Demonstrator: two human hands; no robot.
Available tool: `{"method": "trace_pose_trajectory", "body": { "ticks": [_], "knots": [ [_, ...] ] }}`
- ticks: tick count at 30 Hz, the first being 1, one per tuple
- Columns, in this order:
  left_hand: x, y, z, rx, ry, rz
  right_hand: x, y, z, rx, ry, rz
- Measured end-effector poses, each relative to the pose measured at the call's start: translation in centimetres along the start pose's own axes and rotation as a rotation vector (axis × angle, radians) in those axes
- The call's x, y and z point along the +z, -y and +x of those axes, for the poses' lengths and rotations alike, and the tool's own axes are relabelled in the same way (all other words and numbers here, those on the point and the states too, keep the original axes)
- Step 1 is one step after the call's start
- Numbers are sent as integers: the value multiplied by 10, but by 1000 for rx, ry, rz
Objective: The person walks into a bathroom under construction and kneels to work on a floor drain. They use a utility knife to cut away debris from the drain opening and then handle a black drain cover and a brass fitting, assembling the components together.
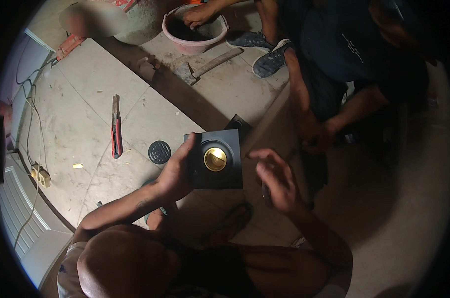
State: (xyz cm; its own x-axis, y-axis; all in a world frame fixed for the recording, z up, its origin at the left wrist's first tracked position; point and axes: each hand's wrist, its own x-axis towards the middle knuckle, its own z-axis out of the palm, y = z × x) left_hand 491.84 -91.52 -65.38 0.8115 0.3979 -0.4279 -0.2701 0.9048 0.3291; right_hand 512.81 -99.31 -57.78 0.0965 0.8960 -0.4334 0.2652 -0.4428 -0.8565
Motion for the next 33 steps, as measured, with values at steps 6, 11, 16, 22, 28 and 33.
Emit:
{"method": "trace_pose_trajectory", "body": {
  "ticks": [6,11,16,22,28,33],
  "knots": [
    [2,-9,-7,81,17,114,3,63,-26,-131,222,-766],
    [-5,-1,-8,120,-105,487,23,71,-22,-72,393,-877],
    [-9,16,0,100,-143,441,37,57,-14,44,452,-924],
    [-2,9,-11,90,-137,480,43,58,-4,140,507,-834],
    [8,-1,-16,24,-78,572,48,52,0,198,483,-833],
    [3,0,-15,10,-96,551,48,62,-10,25,385,-805]
  ]
}}
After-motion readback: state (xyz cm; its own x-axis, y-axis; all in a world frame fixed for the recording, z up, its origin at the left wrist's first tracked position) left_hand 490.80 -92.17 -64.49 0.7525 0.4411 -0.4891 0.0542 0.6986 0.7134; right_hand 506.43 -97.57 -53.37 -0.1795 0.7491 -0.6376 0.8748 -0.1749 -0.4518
